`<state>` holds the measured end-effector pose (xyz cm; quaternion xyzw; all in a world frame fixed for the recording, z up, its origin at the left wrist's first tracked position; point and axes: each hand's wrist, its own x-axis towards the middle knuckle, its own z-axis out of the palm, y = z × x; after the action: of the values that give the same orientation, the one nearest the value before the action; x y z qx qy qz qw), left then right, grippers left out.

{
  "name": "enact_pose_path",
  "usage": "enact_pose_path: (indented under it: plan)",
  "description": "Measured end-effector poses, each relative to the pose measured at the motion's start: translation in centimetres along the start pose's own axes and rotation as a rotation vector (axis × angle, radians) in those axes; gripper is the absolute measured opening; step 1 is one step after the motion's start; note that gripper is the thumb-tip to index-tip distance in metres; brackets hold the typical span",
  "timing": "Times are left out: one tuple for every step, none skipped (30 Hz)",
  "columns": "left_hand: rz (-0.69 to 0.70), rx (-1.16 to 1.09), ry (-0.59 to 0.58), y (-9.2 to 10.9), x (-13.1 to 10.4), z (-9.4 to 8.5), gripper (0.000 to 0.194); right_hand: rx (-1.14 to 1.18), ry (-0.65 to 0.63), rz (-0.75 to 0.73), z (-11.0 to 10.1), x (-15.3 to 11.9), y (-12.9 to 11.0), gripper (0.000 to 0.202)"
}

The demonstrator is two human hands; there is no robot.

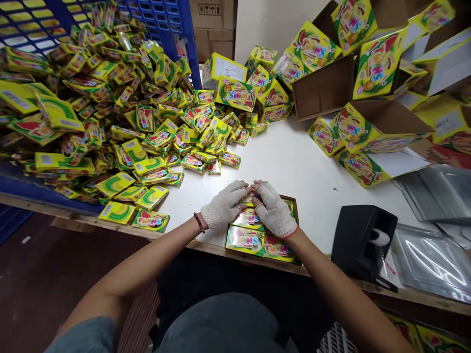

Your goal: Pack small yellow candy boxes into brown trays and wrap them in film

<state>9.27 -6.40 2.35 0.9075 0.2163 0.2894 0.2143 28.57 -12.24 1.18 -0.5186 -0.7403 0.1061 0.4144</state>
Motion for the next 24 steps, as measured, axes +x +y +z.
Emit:
enact_pose_path:
  plan:
    - [-0.009,-0.012,0.008,0.0,-0.1,0.2,0.04,-0.005,-0.006,-0.008,0.1,0.0,0.0,0.028]
    - [-0.013,-0.008,-0.003,0.1,-0.3,0.3,0.039,-0.015,-0.009,-0.013,0.2,-0.1,0.0,0.028]
    - [-0.013,0.014,-0.029,0.2,-0.5,0.3,0.038,-0.031,-0.016,-0.02,0.2,-0.3,-0.3,0.027]
    - [-0.017,0.052,-0.063,0.5,-0.7,0.2,0.037,-0.054,-0.035,-0.034,0.2,-0.5,-0.6,0.026]
    - [-0.025,0.098,-0.097,0.8,-1.0,0.0,0.038,-0.085,-0.067,-0.055,0.1,-0.8,-0.9,0.026]
    - [-0.037,0.145,-0.131,1.2,-1.3,-0.1,0.04,-0.121,-0.106,-0.082,0.1,-1.0,-1.2,0.027]
    - [-0.052,0.184,-0.161,1.6,-1.6,-0.1,0.042,-0.16,-0.146,-0.107,0.1,-1.2,-1.5,0.029]
    - [-0.068,0.213,-0.183,1.9,-1.9,-0.1,0.044,-0.199,-0.182,-0.127,0.0,-1.4,-1.7,0.031]
    - [-0.08,0.228,-0.193,2.1,-2.2,0.0,0.044,-0.234,-0.204,-0.137,0.0,-1.5,-1.8,0.034]
    - [-0.081,0.226,-0.192,2.2,-2.5,0.2,0.044,-0.26,-0.21,-0.138,0.0,-1.6,-1.9,0.036]
    - [-0.066,0.212,-0.182,2.1,-2.7,0.4,0.043,-0.277,-0.211,-0.134,-0.1,-1.6,-2.0,0.037]
    - [-0.049,0.195,-0.153,1.8,-2.9,0.6,0.042,-0.287,-0.216,-0.128,-0.2,-1.6,-2.1,0.038]
    - [-0.04,0.183,-0.104,1.2,-3.2,0.5,0.041,-0.294,-0.225,-0.12,-0.3,-1.6,-2.4,0.038]
    - [-0.049,0.185,-0.043,0.4,-3.4,0.2,0.04,-0.304,-0.232,-0.116,-0.4,-1.7,-2.8,0.04]
    - [-0.088,0.206,0.017,-0.6,-3.7,-0.5,0.038,-0.322,-0.238,-0.117,-0.5,-1.8,-3.3,0.042]
    - [-0.165,0.249,0.068,-1.7,-3.9,-1.6,0.036,-0.349,-0.247,-0.12,-0.5,-2.0,-3.9,0.044]
    - [-0.282,0.31,0.116,-3.0,-4.2,-3.2,0.033,-0.384,-0.262,-0.124,-0.4,-2.3,-4.6,0.047]
    - [-0.42,0.379,0.14,-4.2,-4.5,-5.0,0.031,-0.422,-0.285,-0.127,-0.2,-2.5,-5.3,0.05]
    - [-0.588,0.457,0.169,-5.5,-4.9,-7.1,0.029,-0.459,-0.32,-0.124,0.1,-2.8,-6.0,0.053]
    - [-0.774,0.526,0.244,-6.7,-5.3,-9.4,0.031,-0.491,-0.36,-0.111,0.4,-3.0,-6.5,0.055]
    - [-0.856,0.554,0.288,-7.7,-5.7,-11.5,0.033,-0.513,-0.396,-0.093,0.8,-3.1,-6.9,0.057]
    - [-0.911,0.56,0.313,-8.6,-6.2,-13.5,0.031,-0.523,-0.421,-0.077,1.1,-3.2,-7.1,0.059]
    - [-0.965,0.551,0.334,-9.3,-6.7,-15.2,0.026,-0.522,-0.434,-0.064,1.4,-3.2,-7.0,0.06]
    - [-1.001,0.526,0.344,-9.8,-7.2,-16.5,0.023,-0.509,-0.434,-0.057,1.5,-3.2,-6.8,0.062]
